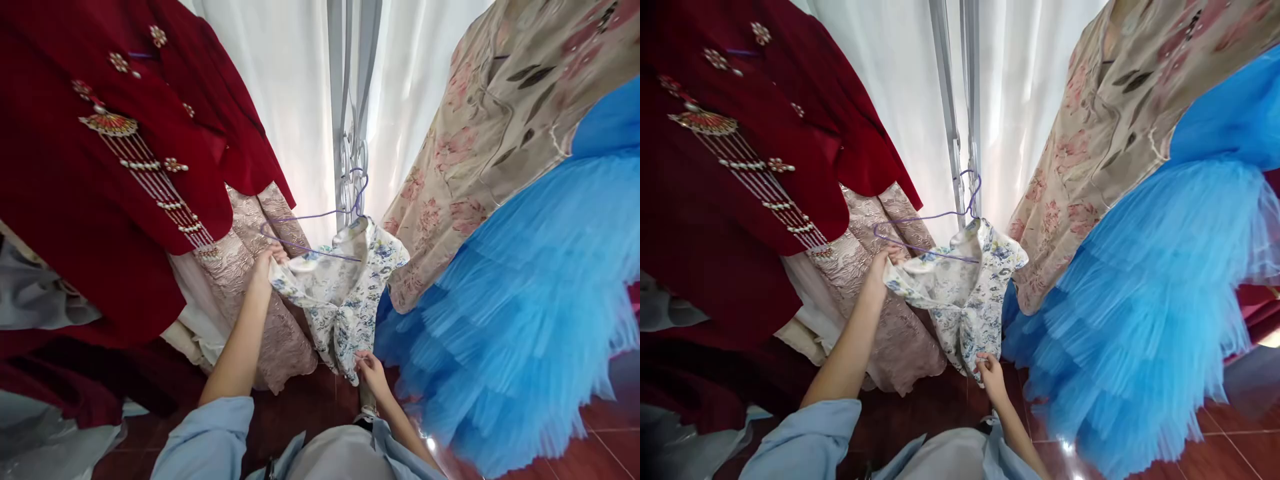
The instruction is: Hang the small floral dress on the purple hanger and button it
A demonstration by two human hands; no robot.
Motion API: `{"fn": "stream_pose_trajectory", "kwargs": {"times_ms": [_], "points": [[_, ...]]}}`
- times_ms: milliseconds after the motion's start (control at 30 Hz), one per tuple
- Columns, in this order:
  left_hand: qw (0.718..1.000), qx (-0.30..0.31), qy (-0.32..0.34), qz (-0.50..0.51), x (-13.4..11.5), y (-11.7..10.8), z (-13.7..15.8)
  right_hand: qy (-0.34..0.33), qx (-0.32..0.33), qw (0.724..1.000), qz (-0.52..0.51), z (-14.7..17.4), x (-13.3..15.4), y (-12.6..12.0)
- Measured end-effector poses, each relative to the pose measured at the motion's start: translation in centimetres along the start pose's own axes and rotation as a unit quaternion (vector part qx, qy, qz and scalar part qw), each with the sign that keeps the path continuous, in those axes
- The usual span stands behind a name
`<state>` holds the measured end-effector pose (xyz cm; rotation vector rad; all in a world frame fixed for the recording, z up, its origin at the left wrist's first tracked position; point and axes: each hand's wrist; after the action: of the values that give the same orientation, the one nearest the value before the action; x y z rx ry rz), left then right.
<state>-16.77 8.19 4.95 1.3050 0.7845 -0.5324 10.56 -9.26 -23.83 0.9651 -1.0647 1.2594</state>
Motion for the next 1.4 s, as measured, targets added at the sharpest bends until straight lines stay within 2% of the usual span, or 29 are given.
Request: {"fn": "stream_pose_trajectory", "kwargs": {"times_ms": [100,167,233,300,367,500,600,700,733,800,867,933,1067,1133,1233,1400], "points": [[0.999,0.032,-0.038,-0.002,6.5,-0.3,5.1,-0.082,0.004,0.996,0.032,2.1,2.4,0.9],[0.991,0.084,-0.048,-0.093,11.1,-0.2,9.5,-0.165,0.018,0.983,0.075,3.1,5.3,1.7],[0.956,0.162,-0.032,-0.242,14.9,-0.1,13.6,-0.212,0.07,0.969,0.108,3.6,8.1,2.4],[0.898,0.237,0.006,-0.371,17.0,-0.2,16.4,-0.209,0.137,0.963,0.104,4.0,10.0,2.7],[0.859,0.279,0.023,-0.428,17.3,-0.9,17.7,-0.181,0.186,0.962,0.081,4.3,11.1,2.2],[0.843,0.343,-0.038,-0.413,15.6,-3.6,18.2,-0.146,0.251,0.954,0.075,5.2,12.5,-0.4],[0.857,0.375,-0.082,-0.344,15.9,-5.8,19.2,-0.132,0.28,0.947,0.092,6.0,14.5,-2.4],[0.889,0.352,-0.097,-0.278,17.9,-6.6,20.5,-0.12,0.281,0.95,0.064,6.7,17.2,-3.6],[0.891,0.347,-0.102,-0.275,18.5,-6.5,20.8,-0.112,0.285,0.951,0.05,6.9,18.1,-3.9],[0.877,0.364,-0.121,-0.289,19.2,-5.7,20.9,-0.101,0.298,0.948,0.034,7.1,19.8,-4.6],[0.852,0.396,-0.129,-0.317,18.9,-4.7,20.4,-0.108,0.299,0.948,0.028,6.9,21.1,-5.7],[0.831,0.409,-0.099,-0.363,17.9,-4.0,19.4,-0.132,0.273,0.953,0.025,6.6,22.0,-7.3],[0.767,0.385,-0.012,-0.514,15.6,-4.1,16.6,-0.171,0.185,0.967,0.03,5.6,23.0,-11.0],[0.747,0.362,0.007,-0.558,14.5,-4.6,15.3,-0.191,0.127,0.973,0.023,5.1,23.4,-12.7],[0.762,0.313,0.021,-0.566,12.3,-5.2,14.3,-0.206,0.068,0.976,0.012,3.7,24.0,-15.0],[0.803,0.296,0.063,-0.513,5.6,-3.9,13.3,-0.203,0.07,0.977,0.005,-1.0,24.9,-17.3]]}}
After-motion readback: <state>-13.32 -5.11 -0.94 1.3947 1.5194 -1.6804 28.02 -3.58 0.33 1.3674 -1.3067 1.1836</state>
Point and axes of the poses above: each hand's wrist, its own z-axis away from the middle knuckle, its own y-axis out of the palm, x = y × z, and after that the axes turned 2 degrees about z, right-handed
